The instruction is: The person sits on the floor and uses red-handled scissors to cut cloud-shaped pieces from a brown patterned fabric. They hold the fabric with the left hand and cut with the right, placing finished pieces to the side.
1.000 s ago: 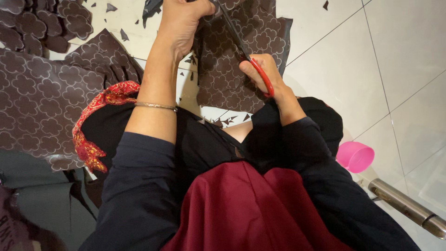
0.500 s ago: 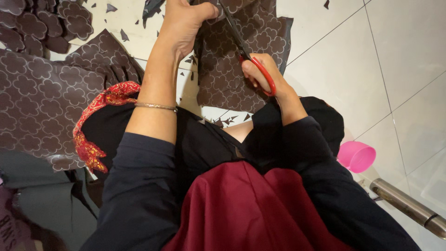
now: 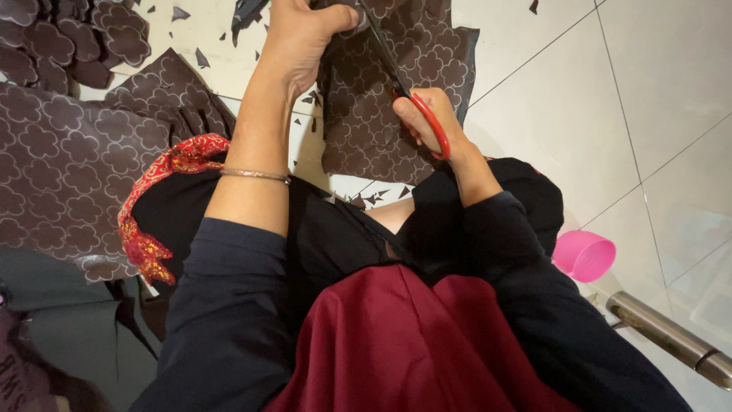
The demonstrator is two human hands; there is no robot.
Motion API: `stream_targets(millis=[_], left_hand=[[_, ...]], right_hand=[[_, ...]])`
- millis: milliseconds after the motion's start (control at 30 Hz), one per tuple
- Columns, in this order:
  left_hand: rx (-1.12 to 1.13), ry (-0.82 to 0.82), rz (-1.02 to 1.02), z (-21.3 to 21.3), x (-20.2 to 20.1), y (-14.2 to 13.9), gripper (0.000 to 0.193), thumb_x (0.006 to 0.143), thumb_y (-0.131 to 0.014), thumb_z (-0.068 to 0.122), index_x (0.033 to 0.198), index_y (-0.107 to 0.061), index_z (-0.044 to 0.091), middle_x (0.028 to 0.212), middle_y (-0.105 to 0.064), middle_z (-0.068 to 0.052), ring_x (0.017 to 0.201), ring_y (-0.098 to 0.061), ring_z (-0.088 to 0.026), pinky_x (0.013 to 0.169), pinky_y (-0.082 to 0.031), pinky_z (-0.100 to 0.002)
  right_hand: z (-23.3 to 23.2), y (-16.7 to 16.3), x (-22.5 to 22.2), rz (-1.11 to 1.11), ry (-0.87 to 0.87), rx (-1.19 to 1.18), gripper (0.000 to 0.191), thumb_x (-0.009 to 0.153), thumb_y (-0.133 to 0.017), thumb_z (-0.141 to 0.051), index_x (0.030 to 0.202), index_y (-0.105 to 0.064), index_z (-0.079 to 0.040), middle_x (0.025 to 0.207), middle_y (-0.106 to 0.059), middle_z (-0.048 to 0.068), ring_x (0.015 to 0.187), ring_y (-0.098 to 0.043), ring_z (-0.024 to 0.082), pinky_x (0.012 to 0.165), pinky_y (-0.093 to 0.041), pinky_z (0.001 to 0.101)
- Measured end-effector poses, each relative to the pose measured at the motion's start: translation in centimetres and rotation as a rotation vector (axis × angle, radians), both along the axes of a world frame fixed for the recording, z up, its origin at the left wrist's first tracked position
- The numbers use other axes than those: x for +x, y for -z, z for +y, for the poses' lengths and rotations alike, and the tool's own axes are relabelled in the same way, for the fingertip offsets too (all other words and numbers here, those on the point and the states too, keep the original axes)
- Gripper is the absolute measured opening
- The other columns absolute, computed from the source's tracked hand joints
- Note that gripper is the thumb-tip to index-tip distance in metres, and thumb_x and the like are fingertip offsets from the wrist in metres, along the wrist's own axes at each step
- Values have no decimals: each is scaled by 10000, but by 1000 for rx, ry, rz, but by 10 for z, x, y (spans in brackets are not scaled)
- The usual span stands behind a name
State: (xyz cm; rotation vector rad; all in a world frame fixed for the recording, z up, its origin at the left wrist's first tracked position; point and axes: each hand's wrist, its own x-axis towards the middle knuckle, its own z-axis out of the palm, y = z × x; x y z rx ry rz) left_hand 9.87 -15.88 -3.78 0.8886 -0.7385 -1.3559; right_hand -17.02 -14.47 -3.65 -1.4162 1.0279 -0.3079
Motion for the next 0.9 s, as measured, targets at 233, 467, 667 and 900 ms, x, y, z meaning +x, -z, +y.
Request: stream_targets(millis=[233,467,667,900], left_hand=[[31,18,-20,0,-3,2,238,847,-770,-74,1063,-697,-9,1007,-729,-33,916,-704,-150,869,-576,-298],[29,35,-22,0,-3,4,278,864,-776,-91,1118,-682,-30,1047,-726,-68,923,-715,-175,869,-605,-325],[-24,18,-47,1,-3,6,307,879,-780,-101,1152,-659,-27,1114,-707,-75,1004,-703,-177,925,-593,-326],[-25,29,-24,1,-4,5,287,892,-777,-94,1146,-659,-28,1113,-706,-73,1002,-699,-176,932,-588,-327]], right_hand=[[-2,-12,1,-104,-69,109,536,1019,-557,-549,771,-547,-75,622,-497,-14,496,-484,66,461,-382,222],[0,-12,4,-113,-43,95,607,1018,-540,-601,713,-517,-78,569,-469,-11,447,-462,69,423,-361,225],[6,-9,6,-91,30,149,618,993,-601,-606,685,-473,-87,570,-458,-14,446,-447,69,403,-350,228],[7,-7,6,-64,42,103,623,990,-589,-605,664,-483,-85,556,-473,-13,434,-461,73,401,-370,233]])
